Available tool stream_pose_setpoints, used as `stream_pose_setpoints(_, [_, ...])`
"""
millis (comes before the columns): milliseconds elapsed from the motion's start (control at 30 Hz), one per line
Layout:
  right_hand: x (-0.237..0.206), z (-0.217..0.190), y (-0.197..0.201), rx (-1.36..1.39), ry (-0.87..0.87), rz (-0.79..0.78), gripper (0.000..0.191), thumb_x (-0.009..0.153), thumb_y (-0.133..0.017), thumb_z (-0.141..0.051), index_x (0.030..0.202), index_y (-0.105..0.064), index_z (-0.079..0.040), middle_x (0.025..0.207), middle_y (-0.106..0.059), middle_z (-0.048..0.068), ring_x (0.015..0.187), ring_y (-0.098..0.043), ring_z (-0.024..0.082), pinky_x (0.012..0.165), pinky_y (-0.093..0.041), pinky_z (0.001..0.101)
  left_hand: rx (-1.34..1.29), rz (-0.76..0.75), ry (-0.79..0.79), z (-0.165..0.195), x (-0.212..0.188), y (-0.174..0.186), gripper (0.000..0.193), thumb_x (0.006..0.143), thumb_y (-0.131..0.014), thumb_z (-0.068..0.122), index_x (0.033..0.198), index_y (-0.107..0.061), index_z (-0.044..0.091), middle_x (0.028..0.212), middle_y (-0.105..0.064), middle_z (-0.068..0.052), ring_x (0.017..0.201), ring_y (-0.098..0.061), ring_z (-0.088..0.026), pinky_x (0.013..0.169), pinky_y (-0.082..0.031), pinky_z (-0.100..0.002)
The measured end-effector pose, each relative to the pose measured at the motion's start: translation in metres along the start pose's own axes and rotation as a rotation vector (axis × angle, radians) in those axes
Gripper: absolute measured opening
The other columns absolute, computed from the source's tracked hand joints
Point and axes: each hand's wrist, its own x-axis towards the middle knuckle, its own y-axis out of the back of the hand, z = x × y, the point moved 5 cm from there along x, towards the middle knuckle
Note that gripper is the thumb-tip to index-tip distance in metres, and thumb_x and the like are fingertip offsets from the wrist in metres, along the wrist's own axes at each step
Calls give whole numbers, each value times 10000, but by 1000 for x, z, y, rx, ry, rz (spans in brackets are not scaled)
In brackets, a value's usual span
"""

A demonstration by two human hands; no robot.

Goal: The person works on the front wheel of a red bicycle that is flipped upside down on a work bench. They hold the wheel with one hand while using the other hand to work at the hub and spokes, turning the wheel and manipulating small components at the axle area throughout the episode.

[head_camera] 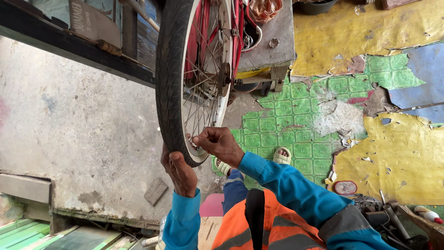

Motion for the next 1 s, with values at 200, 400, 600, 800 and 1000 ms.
stream_pose_setpoints(200, [3,-3,-2,180,-148,49,328,939,-789,-282,743,-620,-81,605,-507,-33,501,-389,51,428,-257,277,64,-6,-23,15,8,2,977,998,-271,855,1257,-625,-17,1013,-627,-150,839,-575,-244,714,-438,-437])
stream_pose_setpoints(400, [2,-11,-9,159,-102,21,324,926,-790,-298,737,-628,-91,589,-497,-36,502,-386,43,427,-257,274,73,-9,36,12,11,2,994,968,-266,852,1284,-641,-13,818,-527,-115,665,-397,-191,596,-308,-416])
stream_pose_setpoints(600, [9,-12,-5,103,-125,105,410,896,-833,-298,645,-592,-82,574,-500,-26,489,-393,49,417,-267,283,91,-23,34,18,12,3,991,980,-250,851,1307,-621,-7,887,-584,-99,675,-458,-182,588,-357,-404])
stream_pose_setpoints(800, [37,-13,15,101,-271,326,477,820,-866,-359,599,-551,-77,542,-517,-2,400,-366,69,355,-236,313,88,-28,10,24,13,0,1006,993,-243,856,1365,-594,-9,1078,-677,-157,905,-652,-219,710,-506,-411])
stream_pose_setpoints(1000, [27,-20,12,107,-530,257,542,749,-877,-472,616,-511,-95,491,-403,0,353,-325,94,268,-240,367,85,-28,42,23,16,1,1011,969,-248,852,1369,-608,-5,1089,-702,-182,912,-667,-287,739,-519,-435])
